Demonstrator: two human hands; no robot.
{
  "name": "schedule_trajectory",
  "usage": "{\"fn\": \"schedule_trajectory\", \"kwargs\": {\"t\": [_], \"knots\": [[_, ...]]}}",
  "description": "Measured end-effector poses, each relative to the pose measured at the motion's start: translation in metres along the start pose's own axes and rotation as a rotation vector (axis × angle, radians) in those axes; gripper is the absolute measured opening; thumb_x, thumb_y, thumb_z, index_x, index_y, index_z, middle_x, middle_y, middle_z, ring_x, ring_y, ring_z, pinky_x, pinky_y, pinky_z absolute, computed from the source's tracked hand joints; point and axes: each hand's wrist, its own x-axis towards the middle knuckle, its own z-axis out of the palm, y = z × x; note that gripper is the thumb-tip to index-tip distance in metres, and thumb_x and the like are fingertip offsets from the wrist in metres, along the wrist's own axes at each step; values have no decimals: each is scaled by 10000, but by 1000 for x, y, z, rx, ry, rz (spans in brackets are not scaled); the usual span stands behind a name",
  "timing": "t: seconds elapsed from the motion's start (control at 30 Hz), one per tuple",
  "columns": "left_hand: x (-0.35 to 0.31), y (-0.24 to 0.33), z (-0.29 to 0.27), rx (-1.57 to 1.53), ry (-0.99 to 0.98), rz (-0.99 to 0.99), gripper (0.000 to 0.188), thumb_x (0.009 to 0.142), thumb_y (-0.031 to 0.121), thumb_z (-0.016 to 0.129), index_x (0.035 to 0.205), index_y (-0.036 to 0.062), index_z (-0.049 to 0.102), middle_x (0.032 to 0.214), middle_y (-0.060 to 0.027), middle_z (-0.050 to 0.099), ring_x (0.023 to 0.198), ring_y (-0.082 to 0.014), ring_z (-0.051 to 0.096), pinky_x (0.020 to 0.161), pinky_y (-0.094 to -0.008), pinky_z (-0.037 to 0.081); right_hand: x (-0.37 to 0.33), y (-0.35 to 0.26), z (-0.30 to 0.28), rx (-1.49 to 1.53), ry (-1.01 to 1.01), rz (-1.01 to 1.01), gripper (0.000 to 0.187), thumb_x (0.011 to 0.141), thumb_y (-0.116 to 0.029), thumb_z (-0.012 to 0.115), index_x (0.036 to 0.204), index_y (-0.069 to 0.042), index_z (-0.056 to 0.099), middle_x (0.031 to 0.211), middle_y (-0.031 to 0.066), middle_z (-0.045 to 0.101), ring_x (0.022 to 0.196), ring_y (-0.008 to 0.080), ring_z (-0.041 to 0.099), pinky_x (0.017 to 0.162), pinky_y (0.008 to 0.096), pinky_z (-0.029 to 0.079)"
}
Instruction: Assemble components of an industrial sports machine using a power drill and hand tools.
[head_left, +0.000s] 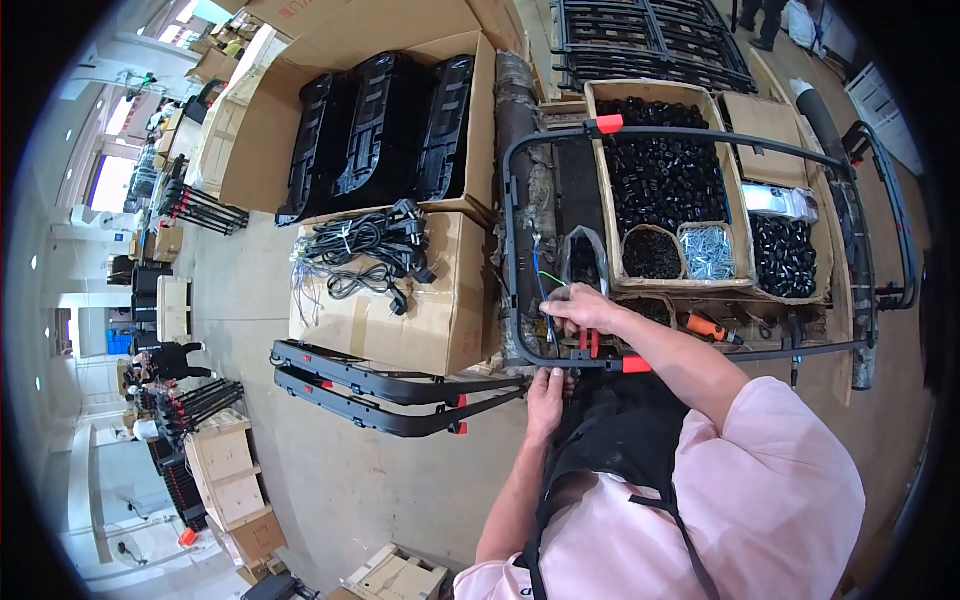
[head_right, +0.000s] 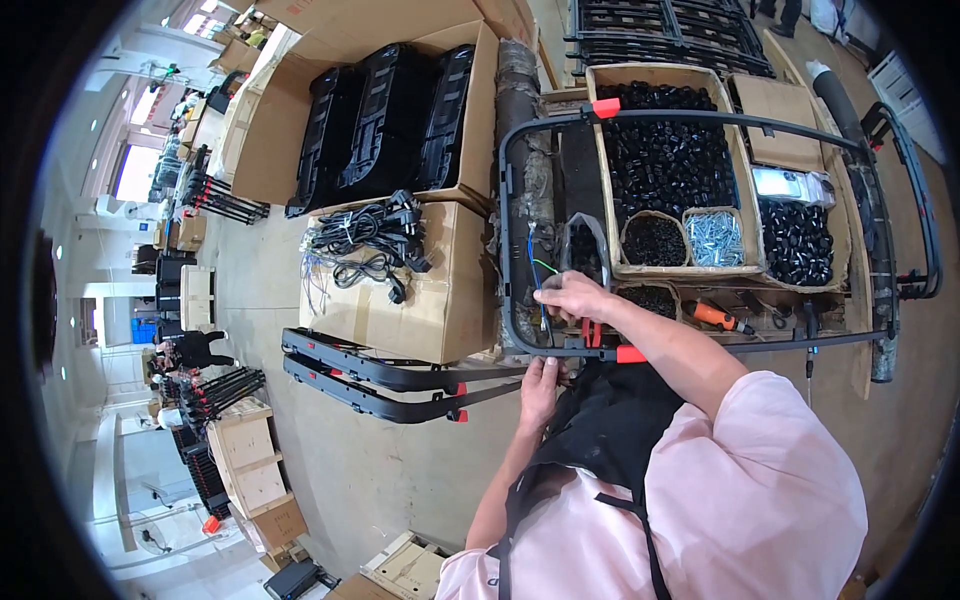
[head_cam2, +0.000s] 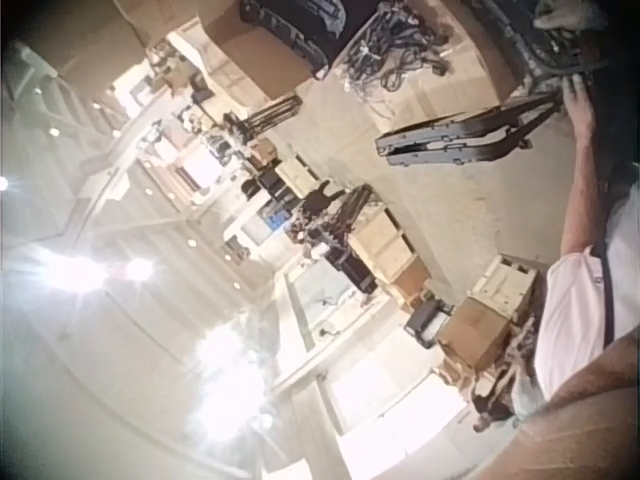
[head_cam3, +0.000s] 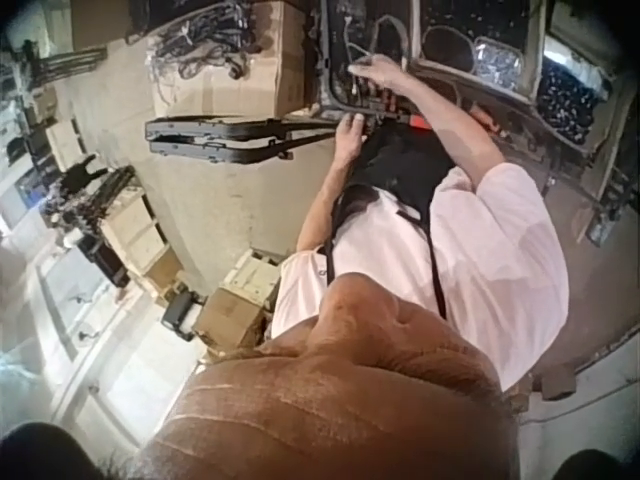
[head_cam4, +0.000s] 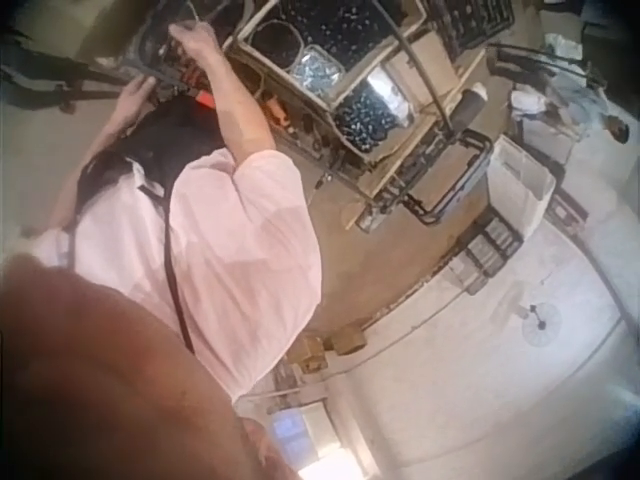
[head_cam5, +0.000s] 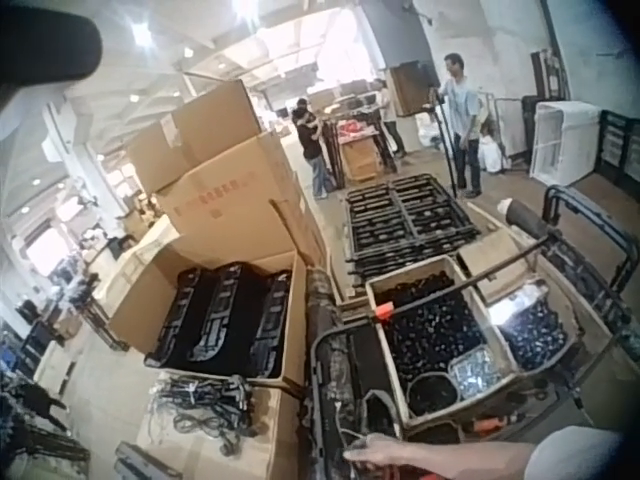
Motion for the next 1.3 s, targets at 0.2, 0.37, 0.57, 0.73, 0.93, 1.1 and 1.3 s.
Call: {"fn": "schedule_trajectory", "kwargs": {"t": [0.2,0.37,0.57,0.73,0.93,1.1,1.3], "knots": [[2,-7,-12,256,-57,134,245,1123,224,504,1055,26,633,973,-46,710,890,-142,629,858,-333,518,17,-5,32,-284,311,-116,316,985,-310,658,914,-14,745,706,68,683,624,179,637,619,367,501],[-5,4,-27,915,-142,190,247,1062,202,544,1117,-18,642,1066,-192,733,1065,-376,680,923,-439,528,18,-3,36,-283,362,-76,337,974,-332,663,924,-10,744,742,117,716,713,263,691,737,423,530],[-19,21,-46,1334,-156,-4,285,1013,256,573,1232,113,687,1094,-228,733,1086,-418,692,891,-546,561,19,0,29,-284,348,-58,337,974,-327,660,935,-3,745,758,106,707,724,251,686,725,411,527],[-20,30,-34,1422,-230,154,305,1009,302,587,1241,137,696,1048,-224,750,1075,-400,702,894,-530,563,31,-3,31,-299,378,-156,346,985,-335,656,952,-2,745,754,101,708,727,242,687,719,402,528],[17,16,-41,483,-395,13,332,1071,279,589,1145,-36,663,937,-121,759,910,-243,729,816,-368,569,34,-14,41,-287,341,-120,355,992,-341,649,959,0,740,753,109,704,722,245,677,723,409,527],[14,0,-30,-34,-189,-85,257,1096,229,565,1033,14,692,877,-66,740,681,-134,663,626,-271,510,31,-6,36,-267,321,-109,363,991,-350,645,961,-1,741,748,110,707,717,248,676,727,400,527],[7,8,-7,-16,-66,-65,229,1060,214,637,966,22,717,819,-29,722,611,-74,606,530,-229,436,33,-3,30,-230,319,-145,303,988,-304,664,916,-15,721,682,32,642,547,118,555,535,313,443]]}}
